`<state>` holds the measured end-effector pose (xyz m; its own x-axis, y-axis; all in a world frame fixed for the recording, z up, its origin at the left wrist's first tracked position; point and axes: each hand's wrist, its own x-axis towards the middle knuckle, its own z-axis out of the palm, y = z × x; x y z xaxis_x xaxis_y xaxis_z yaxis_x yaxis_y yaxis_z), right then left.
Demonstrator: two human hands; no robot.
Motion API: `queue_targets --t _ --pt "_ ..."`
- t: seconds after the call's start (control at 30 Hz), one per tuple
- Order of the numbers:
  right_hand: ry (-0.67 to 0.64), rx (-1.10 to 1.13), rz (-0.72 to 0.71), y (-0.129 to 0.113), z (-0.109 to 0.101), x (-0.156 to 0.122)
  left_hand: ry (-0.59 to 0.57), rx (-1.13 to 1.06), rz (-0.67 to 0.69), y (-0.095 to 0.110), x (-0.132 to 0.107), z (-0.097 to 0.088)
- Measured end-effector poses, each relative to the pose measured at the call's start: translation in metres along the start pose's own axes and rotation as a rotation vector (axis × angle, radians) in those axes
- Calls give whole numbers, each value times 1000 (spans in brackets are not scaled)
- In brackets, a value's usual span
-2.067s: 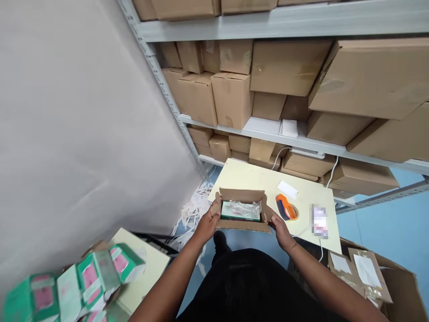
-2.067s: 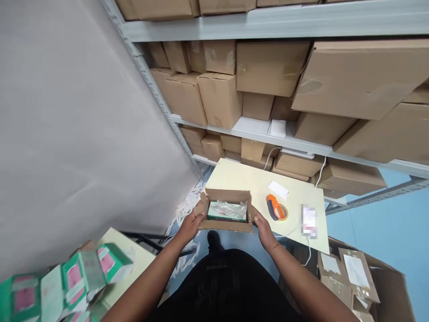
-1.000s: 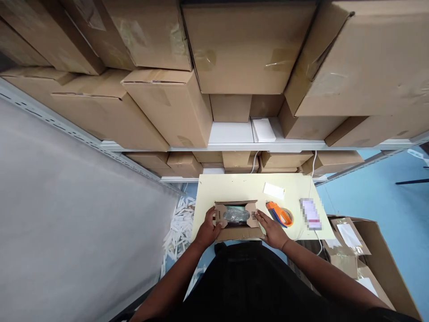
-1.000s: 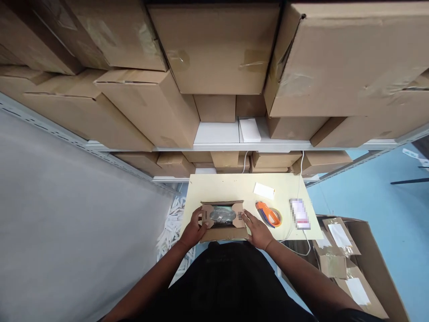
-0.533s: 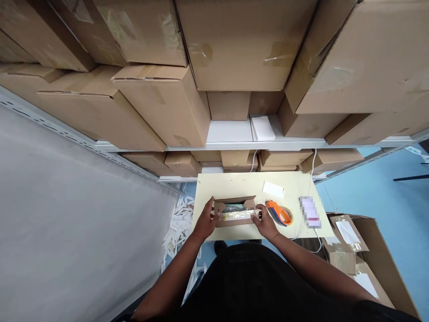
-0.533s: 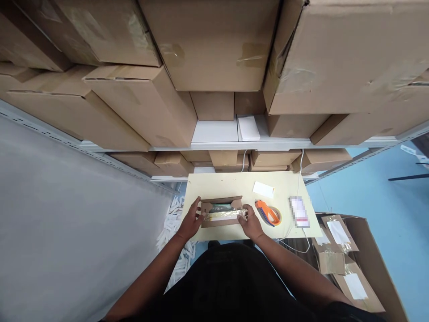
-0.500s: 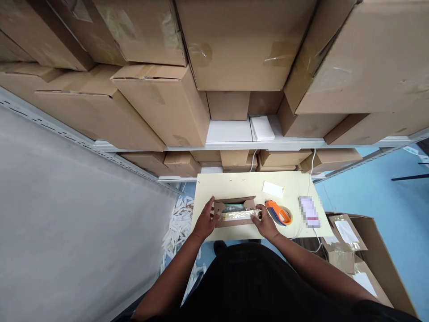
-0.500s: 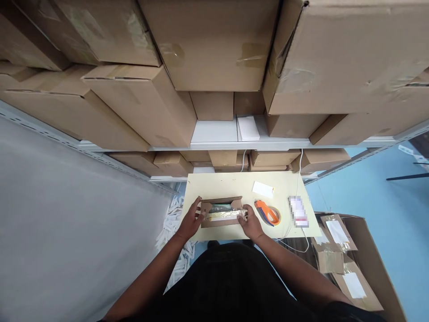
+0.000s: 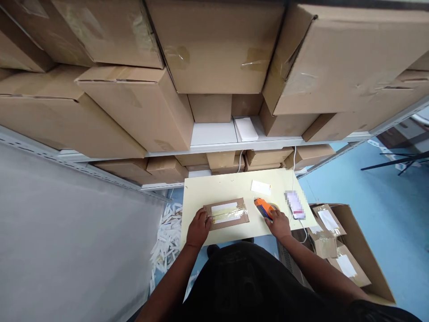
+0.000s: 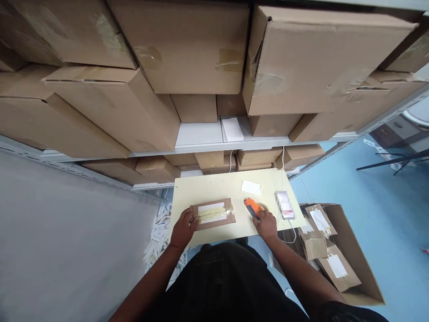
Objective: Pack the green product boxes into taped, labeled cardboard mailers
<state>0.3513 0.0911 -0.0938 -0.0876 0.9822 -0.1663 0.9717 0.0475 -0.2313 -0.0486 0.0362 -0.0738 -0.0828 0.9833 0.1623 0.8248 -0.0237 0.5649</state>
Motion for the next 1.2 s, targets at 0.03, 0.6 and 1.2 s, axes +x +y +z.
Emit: queue_targets --t 0.03,0.6,1.2 --pt "-51 -70 3 4 1 3 -7 16 21 -2 -1 1" --pt "-8 645 -27 -54 -86 17 -71 131 100 21 -11 -3" --pt "-324 498 -439 -173 -68 59 -155 -1197 -793 39 12 -22"
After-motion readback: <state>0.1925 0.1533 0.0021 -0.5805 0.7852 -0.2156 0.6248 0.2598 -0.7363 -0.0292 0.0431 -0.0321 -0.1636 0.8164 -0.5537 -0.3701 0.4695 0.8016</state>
